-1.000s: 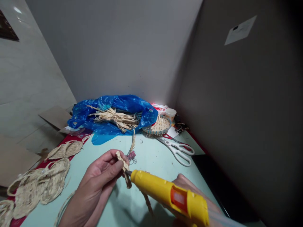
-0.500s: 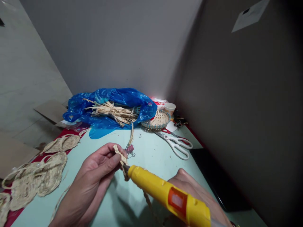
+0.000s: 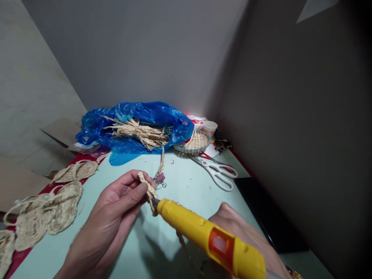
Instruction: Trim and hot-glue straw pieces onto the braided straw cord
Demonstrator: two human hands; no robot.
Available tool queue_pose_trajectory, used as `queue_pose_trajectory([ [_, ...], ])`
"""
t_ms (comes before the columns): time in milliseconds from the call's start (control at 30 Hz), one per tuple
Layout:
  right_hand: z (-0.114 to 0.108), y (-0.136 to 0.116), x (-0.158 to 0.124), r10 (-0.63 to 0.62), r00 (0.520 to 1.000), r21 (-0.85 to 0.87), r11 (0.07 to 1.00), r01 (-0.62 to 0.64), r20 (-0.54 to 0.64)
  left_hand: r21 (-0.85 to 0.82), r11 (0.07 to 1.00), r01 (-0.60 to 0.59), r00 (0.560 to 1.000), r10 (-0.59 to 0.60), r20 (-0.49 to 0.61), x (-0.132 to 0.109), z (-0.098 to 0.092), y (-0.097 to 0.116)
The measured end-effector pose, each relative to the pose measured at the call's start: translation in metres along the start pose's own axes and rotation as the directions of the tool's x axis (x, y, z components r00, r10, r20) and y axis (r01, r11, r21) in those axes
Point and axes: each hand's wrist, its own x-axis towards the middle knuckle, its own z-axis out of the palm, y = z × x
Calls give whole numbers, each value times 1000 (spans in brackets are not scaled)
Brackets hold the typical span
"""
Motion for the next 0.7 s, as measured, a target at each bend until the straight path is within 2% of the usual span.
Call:
queue_pose_trajectory([
  [133,0,-1,1,-12,1000,9,1000,12,-22,-6,1000,-2,1000,2,6,0,2,1],
  [367,3,0,-1,42,999,50,998,-41,-26,-6,1000,13,1000,-13,-3,-2,1,0],
  [600,-4,0,-2,23,997,76,997,-28,69,3,1000,15,1000,-15,-23,2,-1,-2],
  [700,-6,0,-2,21,997,105,994,-29,68,10,1000,7,1000,-7,-25,3,1,-1],
])
